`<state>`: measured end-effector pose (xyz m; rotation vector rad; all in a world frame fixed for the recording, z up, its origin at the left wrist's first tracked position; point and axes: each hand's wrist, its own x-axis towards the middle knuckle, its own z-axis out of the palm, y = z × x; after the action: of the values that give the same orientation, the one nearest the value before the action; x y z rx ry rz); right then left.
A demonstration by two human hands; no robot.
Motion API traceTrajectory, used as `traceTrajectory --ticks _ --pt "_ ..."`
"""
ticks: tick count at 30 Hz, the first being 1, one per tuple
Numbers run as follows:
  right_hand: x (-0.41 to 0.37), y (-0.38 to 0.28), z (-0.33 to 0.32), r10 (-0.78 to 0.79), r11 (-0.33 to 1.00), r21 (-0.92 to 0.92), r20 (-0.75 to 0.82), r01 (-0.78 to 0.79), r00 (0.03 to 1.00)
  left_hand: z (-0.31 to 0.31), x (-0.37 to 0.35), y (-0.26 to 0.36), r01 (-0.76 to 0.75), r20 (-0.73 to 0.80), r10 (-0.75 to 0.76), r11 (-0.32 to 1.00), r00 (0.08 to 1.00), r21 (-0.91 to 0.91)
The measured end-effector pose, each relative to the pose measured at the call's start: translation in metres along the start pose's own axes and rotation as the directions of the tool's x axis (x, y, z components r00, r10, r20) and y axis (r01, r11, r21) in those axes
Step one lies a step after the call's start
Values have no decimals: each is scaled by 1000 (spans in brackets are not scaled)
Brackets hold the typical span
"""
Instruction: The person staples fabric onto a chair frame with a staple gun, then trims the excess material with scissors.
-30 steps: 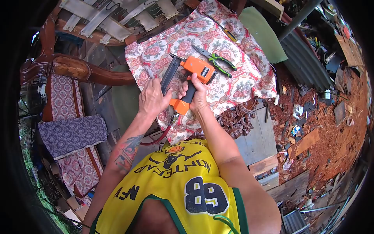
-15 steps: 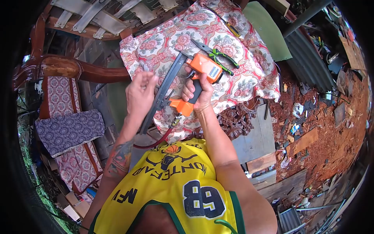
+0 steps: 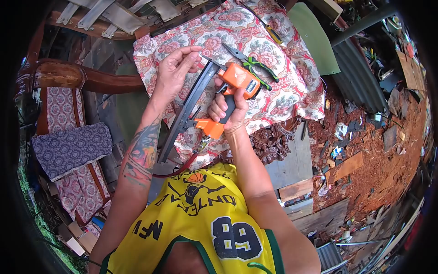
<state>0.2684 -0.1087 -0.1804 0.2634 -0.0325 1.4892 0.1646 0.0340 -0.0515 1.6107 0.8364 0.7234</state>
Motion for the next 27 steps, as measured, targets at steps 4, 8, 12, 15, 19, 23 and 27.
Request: traceTrajectory --ticks 4,8,12,15,19,23,27 --pt "1 -1 -1 5 1000 11 11 -5 1000 4 7 -6 34 6 -33 999 999 -25" --pt "1 -1 0 9 1000 21 12 -9 1000 8 8 -12 33 -23 -34 997 999 -71" --pt "1 -1 0 9 999 34 8 -9 1000 9 7 -13 73 -18 -77 984 997 -161" --pt "0 1 3 -2 999 54 -11 3 1000 11 9 -14 92 -55 -102 981 993 -171" --pt "3 0 3 -27 992 125 -31 31 999 9 7 -10 23 -125 -31 998 992 -64" --pt "1 -3 3 -6 984 177 -15 9 1000 16 10 -8 -9 -111 -2 995 994 -96" --pt "-2 -5 0 12 972 233 56 -25 998 28 4 4 -49 75 48 999 996 13"
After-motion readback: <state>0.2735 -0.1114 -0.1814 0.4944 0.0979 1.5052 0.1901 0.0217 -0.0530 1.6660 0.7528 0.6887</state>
